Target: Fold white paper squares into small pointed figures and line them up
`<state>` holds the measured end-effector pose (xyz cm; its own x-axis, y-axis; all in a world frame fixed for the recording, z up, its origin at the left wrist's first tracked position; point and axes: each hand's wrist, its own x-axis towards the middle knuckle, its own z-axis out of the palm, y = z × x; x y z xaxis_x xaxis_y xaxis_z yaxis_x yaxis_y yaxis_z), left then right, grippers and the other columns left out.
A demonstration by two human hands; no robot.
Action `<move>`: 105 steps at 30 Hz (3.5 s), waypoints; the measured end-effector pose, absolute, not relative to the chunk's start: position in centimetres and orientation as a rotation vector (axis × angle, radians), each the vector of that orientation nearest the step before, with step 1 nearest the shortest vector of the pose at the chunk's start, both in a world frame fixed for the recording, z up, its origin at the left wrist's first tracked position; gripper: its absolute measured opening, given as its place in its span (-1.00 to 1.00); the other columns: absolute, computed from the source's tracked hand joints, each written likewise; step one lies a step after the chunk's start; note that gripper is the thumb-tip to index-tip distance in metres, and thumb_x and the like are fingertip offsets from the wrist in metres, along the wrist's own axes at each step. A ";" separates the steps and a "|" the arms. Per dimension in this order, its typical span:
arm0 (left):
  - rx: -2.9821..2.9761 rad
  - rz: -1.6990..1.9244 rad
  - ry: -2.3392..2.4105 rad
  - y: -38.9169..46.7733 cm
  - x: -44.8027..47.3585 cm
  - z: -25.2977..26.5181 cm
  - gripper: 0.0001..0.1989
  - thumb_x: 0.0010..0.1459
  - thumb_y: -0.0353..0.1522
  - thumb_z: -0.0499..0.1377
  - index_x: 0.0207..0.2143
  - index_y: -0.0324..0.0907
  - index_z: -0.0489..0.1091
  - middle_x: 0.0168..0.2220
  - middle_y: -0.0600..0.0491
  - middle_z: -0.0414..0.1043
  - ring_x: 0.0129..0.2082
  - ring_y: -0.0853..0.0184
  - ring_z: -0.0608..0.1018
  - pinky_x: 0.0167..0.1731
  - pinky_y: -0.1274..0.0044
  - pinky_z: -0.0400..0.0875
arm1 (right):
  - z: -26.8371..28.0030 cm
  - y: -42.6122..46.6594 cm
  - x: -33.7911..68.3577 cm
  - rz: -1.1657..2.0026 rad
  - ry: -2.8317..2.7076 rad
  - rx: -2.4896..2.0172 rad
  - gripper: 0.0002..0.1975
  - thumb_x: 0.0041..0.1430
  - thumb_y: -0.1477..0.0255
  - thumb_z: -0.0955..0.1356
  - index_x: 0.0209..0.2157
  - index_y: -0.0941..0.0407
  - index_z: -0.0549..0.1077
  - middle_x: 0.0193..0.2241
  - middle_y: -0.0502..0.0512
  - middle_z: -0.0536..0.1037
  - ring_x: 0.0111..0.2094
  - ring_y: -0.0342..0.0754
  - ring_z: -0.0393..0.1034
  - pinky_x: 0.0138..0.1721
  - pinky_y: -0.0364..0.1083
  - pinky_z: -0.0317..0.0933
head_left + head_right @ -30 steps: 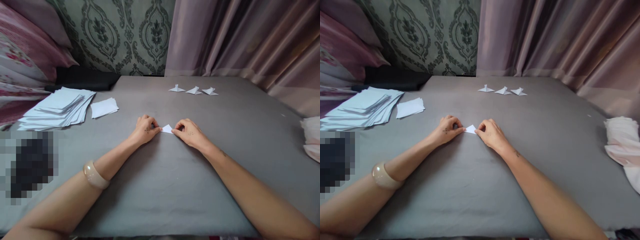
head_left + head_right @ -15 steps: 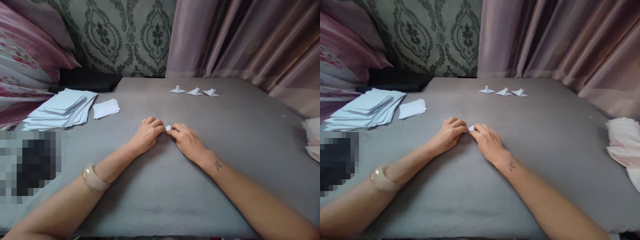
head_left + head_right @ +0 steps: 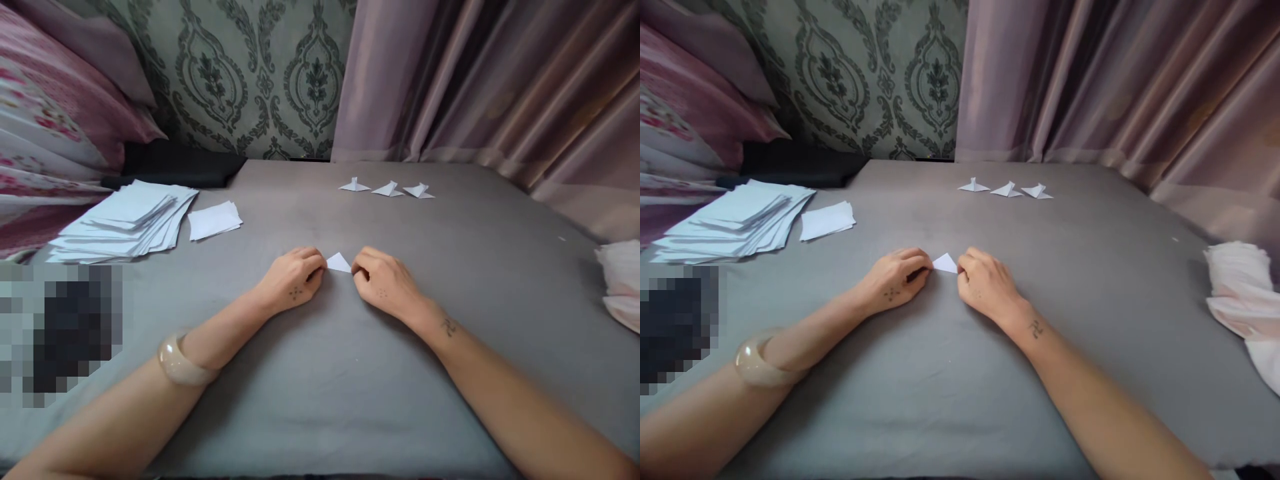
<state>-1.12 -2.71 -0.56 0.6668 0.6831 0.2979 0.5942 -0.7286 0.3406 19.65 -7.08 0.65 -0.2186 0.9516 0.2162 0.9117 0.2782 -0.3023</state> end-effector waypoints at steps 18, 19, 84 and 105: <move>2.426 1.144 0.992 -2.5 -0.6 -0.2 -0.87 0.20 -0.45 0.06 -0.26 -0.17 0.41 -0.10 -0.04 0.46 -0.16 0.36 0.51 -0.22 0.57 0.41 | 0.6 -5.7 18.5 1.283 -1.142 -1.311 -0.65 0.04 0.15 0.39 -0.26 0.12 0.40 -0.33 0.11 0.52 -0.32 -0.04 0.46 -0.42 -0.09 0.35; 2.452 1.143 0.961 -2.6 -0.6 -0.3 -0.86 0.20 -0.45 0.06 -0.25 -0.17 0.41 -0.12 -0.04 0.46 -0.17 0.37 0.52 -0.17 0.55 0.40 | 0.6 -5.8 18.4 1.310 -1.139 -1.273 -0.65 0.01 0.17 0.42 -0.26 0.12 0.40 -0.33 0.11 0.52 -0.33 -0.05 0.46 -0.41 -0.09 0.36; 1.019 0.925 0.799 -2.5 0.1 0.3 -0.73 -0.04 -0.30 0.37 -0.29 -0.30 0.53 -0.34 -0.04 0.54 -0.34 0.36 0.53 -0.19 0.49 0.40 | -0.5 -6.1 18.0 0.777 -1.456 -1.305 -0.72 0.12 0.19 0.35 -0.33 0.11 0.56 -0.12 0.18 0.44 -0.34 -0.11 0.42 -0.37 -0.10 0.33; 1.091 0.868 0.815 -2.9 0.3 0.1 -0.81 -0.01 -0.35 0.24 -0.33 -0.27 0.49 -0.44 0.04 0.48 -0.47 0.40 0.46 -0.41 0.60 0.28 | 0.7 -7.9 17.5 -0.192 -1.928 -1.041 -0.83 0.18 0.38 0.35 -0.16 0.06 0.41 -0.21 0.14 0.41 -0.19 -0.01 0.33 -0.11 0.00 0.24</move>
